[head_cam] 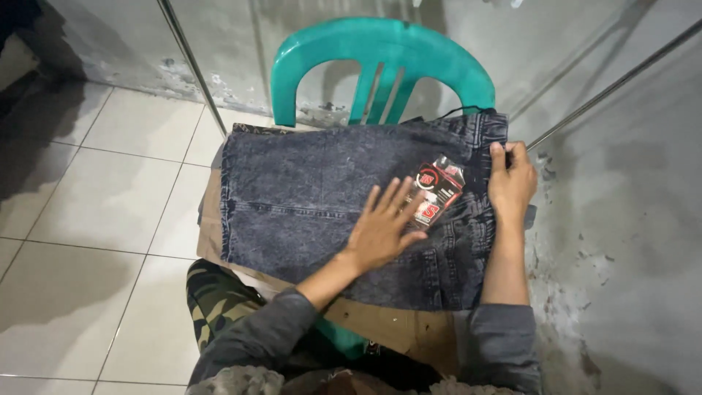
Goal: Hanging a pair of denim shorts onto a plastic hanger with clips
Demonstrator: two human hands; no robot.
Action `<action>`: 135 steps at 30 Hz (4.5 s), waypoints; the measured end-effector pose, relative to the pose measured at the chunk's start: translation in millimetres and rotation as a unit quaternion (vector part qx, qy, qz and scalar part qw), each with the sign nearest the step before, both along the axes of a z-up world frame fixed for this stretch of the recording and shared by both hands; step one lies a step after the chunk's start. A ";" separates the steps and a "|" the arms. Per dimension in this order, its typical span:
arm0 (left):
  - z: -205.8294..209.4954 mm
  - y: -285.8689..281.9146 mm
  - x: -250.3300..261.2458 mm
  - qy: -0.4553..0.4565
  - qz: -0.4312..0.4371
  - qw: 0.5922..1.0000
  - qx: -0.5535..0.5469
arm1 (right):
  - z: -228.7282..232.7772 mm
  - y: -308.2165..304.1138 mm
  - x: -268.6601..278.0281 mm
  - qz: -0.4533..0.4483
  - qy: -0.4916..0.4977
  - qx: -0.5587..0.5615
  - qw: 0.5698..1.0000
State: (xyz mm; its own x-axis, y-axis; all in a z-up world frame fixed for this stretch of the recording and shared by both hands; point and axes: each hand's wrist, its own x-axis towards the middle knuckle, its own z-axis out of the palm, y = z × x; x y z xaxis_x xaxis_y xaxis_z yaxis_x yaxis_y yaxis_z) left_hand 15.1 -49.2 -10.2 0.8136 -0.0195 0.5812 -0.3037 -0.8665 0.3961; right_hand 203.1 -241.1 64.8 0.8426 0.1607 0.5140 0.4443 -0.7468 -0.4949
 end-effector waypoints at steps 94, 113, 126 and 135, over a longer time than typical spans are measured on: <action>-52.5 -54.0 -106.3 0.048 -0.106 0.989 -0.088 | -3.0 -1.7 -9.3 0.074 -0.129 0.006 0.989; 99.4 53.7 -34.3 -0.156 0.034 0.978 -0.136 | 47.3 -10.4 -99.0 0.324 -0.062 0.169 0.929; 20.3 253.2 -26.3 0.268 0.051 0.956 0.108 | 85.6 -50.3 -158.1 0.308 -0.096 0.319 0.891; 253.8 208.0 -156.1 -0.223 0.279 0.896 0.264 | 150.6 -79.7 -54.0 0.318 -0.206 0.183 0.907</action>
State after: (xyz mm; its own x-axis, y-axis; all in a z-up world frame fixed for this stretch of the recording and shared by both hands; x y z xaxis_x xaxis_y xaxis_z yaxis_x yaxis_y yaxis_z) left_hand -141.0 158.8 243.6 0.4709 -0.0502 0.8807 0.2093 -0.9635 -0.1668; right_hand 149.1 -320.8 215.5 0.3639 0.3028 0.8808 0.9311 -0.0945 -0.3522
